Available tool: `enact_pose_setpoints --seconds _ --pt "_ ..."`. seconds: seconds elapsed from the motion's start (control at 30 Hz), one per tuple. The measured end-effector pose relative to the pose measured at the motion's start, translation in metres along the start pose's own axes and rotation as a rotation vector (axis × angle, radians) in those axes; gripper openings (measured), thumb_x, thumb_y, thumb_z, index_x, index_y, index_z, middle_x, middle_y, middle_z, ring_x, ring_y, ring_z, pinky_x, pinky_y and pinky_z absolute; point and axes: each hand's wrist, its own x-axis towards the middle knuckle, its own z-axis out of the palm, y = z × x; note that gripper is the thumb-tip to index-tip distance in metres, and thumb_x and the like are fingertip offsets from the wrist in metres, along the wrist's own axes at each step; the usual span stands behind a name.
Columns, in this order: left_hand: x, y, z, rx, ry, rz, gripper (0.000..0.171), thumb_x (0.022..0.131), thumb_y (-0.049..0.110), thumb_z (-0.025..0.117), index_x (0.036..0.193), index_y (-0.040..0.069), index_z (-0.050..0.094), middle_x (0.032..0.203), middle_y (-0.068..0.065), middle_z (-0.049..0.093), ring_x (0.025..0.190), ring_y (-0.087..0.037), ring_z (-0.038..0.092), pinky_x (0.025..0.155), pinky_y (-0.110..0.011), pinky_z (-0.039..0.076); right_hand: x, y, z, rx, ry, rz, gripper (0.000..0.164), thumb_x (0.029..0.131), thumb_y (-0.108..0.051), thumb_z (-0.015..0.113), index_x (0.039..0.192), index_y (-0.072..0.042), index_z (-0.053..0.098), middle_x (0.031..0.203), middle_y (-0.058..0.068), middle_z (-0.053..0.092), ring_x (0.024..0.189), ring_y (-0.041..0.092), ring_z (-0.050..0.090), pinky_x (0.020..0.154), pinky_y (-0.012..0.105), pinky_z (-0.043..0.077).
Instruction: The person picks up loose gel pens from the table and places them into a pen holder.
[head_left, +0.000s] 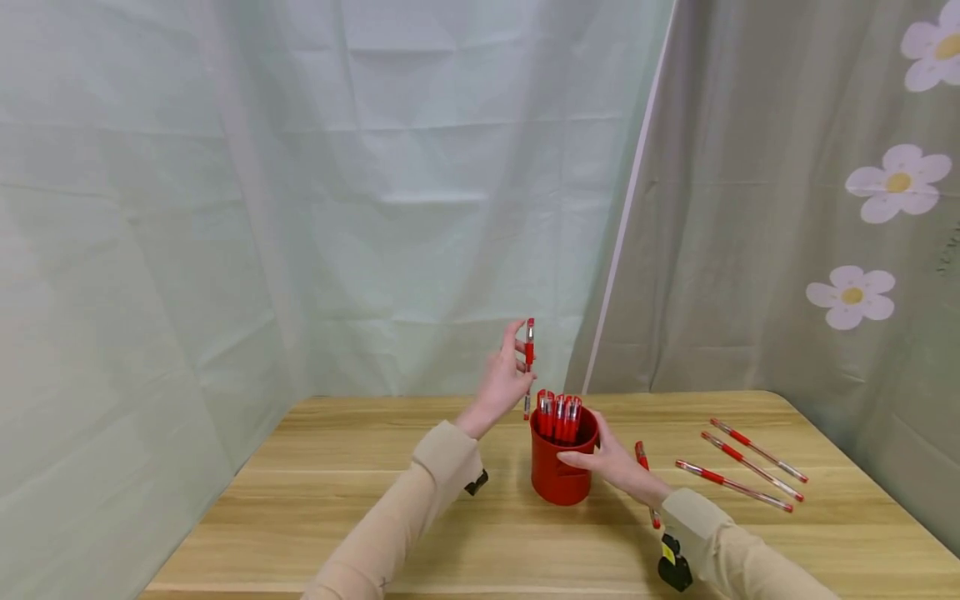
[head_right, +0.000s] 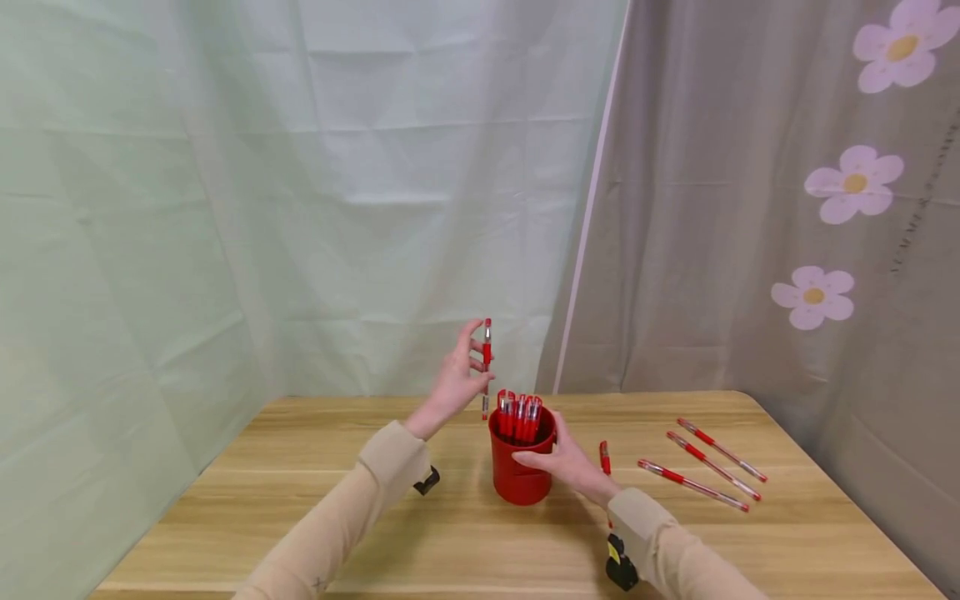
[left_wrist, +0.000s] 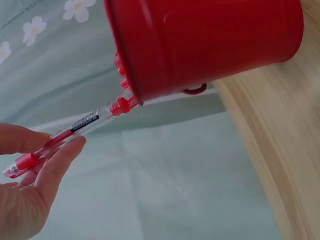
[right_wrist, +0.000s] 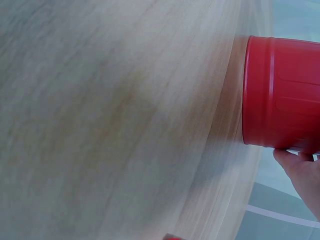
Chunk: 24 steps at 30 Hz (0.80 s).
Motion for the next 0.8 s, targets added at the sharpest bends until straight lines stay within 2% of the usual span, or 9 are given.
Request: enact_pose_setpoints --seconds 0.2,0.37,0.53,0.67,0.8 --pt "-0.001 -0.003 0.007 0.012 -0.039 0.048 0.092 0.072 -0.021 0.059 0.143 0.018 0.016 0.086 -0.015 0.05 0.069 -0.021 0.053 0.054 -0.024 0.048 -0.004 -0.014 0.002 -0.008 0.002 -0.004 0.074 0.078 -0.015 0.072 0.135 -0.005 0.026 0.13 0.015 0.037 0.118 0.032 0.033 0.091 0.052 0.032" --pt "-0.001 -0.005 0.01 0.017 -0.045 0.05 0.088 0.073 -0.02 0.06 0.14 0.02 0.02 0.085 -0.012 0.049 0.069 -0.02 0.053 0.056 -0.024 0.048 -0.01 -0.03 0.003 -0.017 -0.003 0.013 0.073 0.078 -0.014 0.071 0.134 -0.002 0.026 0.129 0.017 0.038 0.117 0.034 0.033 0.091 0.053 0.032" --pt "-0.005 -0.006 0.011 0.01 -0.044 0.052 0.074 0.076 -0.015 0.062 0.136 0.014 0.028 0.081 -0.01 0.05 0.067 -0.018 0.053 0.058 -0.025 0.047 -0.006 -0.018 0.002 -0.018 0.004 0.021 0.073 0.078 -0.016 0.072 0.134 -0.006 0.027 0.13 0.014 0.037 0.118 0.032 0.033 0.092 0.052 0.032" --pt "-0.008 -0.007 0.012 -0.018 -0.07 0.01 0.065 0.08 -0.011 0.061 0.133 0.013 0.033 0.081 -0.007 0.05 0.067 -0.018 0.054 0.059 -0.024 0.048 -0.001 -0.005 0.001 -0.038 0.013 0.012 0.074 0.078 -0.018 0.073 0.135 -0.01 0.027 0.131 0.011 0.038 0.118 0.029 0.034 0.092 0.051 0.032" --pt "-0.011 -0.009 0.012 -0.034 -0.082 -0.021 0.055 0.083 -0.007 0.06 0.129 0.012 0.038 0.08 -0.006 0.051 0.067 -0.019 0.056 0.058 -0.024 0.049 -0.001 -0.006 0.001 -0.025 0.012 0.009 0.074 0.077 -0.016 0.073 0.135 -0.008 0.027 0.131 0.013 0.038 0.118 0.03 0.034 0.093 0.051 0.031"
